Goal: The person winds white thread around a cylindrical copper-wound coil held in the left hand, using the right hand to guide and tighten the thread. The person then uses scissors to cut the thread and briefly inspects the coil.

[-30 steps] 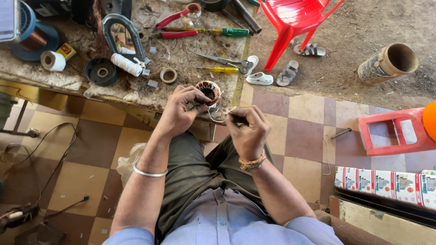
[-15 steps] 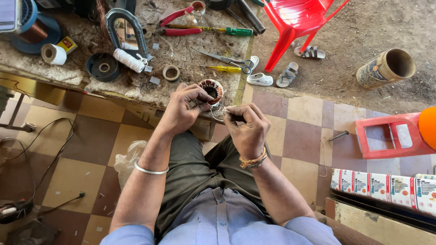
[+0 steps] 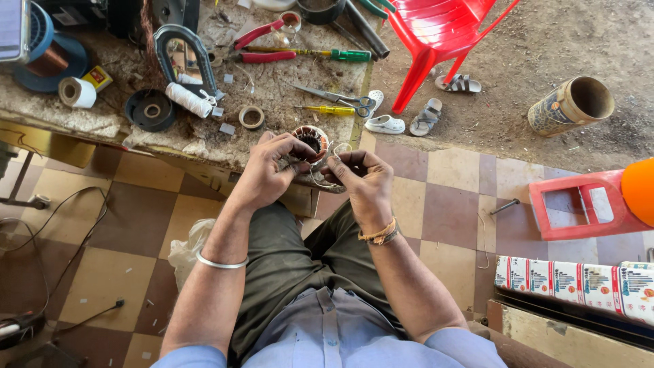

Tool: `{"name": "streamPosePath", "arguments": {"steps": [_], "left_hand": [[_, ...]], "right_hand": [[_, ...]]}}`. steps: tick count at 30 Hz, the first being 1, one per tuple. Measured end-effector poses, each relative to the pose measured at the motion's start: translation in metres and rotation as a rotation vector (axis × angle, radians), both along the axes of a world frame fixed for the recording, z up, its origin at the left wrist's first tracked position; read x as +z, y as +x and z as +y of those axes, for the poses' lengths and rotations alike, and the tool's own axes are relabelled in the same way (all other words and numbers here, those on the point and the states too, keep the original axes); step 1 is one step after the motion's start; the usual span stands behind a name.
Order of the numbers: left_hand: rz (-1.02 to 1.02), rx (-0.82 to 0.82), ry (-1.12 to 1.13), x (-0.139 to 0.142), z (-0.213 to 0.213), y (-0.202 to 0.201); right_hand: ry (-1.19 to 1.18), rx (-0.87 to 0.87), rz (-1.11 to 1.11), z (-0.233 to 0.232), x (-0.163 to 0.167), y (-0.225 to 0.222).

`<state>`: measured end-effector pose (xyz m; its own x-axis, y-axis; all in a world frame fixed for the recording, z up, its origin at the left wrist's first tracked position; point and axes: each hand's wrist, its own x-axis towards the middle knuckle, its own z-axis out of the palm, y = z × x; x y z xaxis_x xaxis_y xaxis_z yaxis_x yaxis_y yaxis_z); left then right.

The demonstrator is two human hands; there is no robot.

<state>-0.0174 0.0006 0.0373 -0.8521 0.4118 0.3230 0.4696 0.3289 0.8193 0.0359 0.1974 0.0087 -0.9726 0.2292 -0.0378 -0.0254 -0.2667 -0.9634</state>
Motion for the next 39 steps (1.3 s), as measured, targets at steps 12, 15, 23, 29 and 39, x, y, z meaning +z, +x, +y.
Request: {"name": "streamPosePath", "arguments": {"steps": [12,15,23,29,39], "left_hand": [[-0.076,0.003,-0.085,0.010,0.006,0.010],[-0.072,0.015,-0.062,0.008,0.008,0.010],[-0.063,-0.013,0.011,-0.005,0.007,0.004],[-0.008,-0.002,-0.048,-0.002,0.006,0.003],[0.101,0.046,-0.234,0.004,0.008,0.010]], "right_hand": [[0.227,0.014,-0.016,-0.002,-0.002,-0.005],[0.249,0.015,-0.026,-0.001,0.008,-0.005],[0.412,0.029,0.029,0.012,0.010,0.000],[0.360,0.092,0.041,0.017,0.000,-0.004],[0.384,-0.118,0.019,-0.009,0.000,0.013]]}}
